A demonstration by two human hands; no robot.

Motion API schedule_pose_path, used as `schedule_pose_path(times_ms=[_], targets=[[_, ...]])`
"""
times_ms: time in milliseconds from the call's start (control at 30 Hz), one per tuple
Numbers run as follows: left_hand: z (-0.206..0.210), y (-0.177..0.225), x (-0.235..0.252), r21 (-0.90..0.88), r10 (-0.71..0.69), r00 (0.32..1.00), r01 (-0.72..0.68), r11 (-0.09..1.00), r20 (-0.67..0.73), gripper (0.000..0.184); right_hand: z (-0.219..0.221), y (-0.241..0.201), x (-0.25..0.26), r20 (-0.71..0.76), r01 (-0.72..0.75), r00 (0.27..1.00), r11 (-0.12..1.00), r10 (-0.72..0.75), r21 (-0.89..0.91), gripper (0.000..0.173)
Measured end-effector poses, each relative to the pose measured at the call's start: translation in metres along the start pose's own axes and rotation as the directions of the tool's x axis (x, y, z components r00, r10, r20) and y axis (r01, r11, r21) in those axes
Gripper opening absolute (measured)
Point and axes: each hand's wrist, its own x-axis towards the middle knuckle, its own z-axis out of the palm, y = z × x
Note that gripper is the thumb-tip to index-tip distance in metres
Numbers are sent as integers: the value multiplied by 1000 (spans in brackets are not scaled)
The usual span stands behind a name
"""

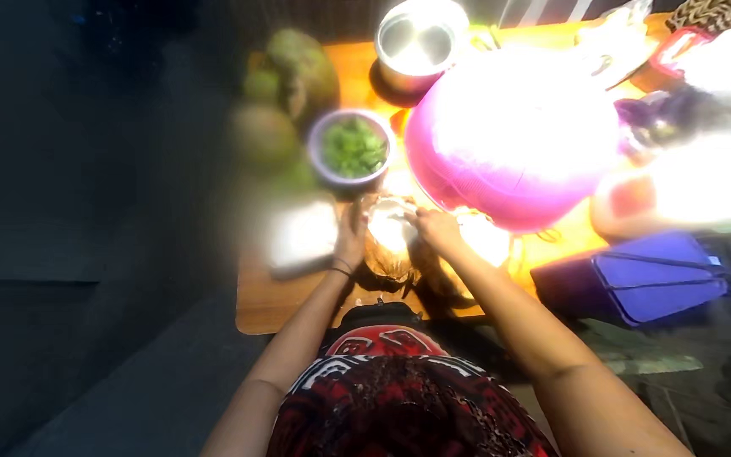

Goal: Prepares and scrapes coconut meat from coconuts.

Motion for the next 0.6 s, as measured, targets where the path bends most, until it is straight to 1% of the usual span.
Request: schedule_pose_path(times_ms=[67, 100, 167, 233, 267, 367, 433, 533, 600], targets=[[0, 0, 1, 4, -16, 1000, 16, 1000, -5, 60, -8, 1, -7, 87, -33, 996, 999, 33, -2, 35], [1, -1, 0, 9, -21, 1000, 22, 1000, -12, 60, -13, 2, -9, 101, -46, 994, 999, 46, -2, 34], [2, 0, -1, 20, -16, 1000, 16, 1000, -19, 60, -20, 1, -9, 53, -90, 995, 996, 89, 20, 37], [3, 0, -1, 27, -1, 1000, 2, 1000, -29, 60, -16, 0, -6, -34, -122, 992, 992, 122, 21, 37], [3, 0, 0, 29, 1, 999, 0, 1000, -37, 61, -12, -3, -5, -42, -140, 989, 990, 140, 1, 37], [4, 0, 0, 64, 9, 998, -5, 998, -65, 61, -5, -22, -16, 36, -209, 977, 975, 212, -76, 39], [5, 1, -1, 90, 9, 997, -2, 996, -75, 60, -4, -37, -27, 93, -248, 962, 965, 255, -87, 38], [6, 3, -1, 102, -5, 996, 14, 995, -84, 60, -6, -54, -32, 178, -327, 929, 945, 323, -11, 39], [6, 3, -1, 108, -6, 996, 15, 994, -85, 60, -1, -57, -30, 169, -332, 933, 942, 319, 53, 37]])
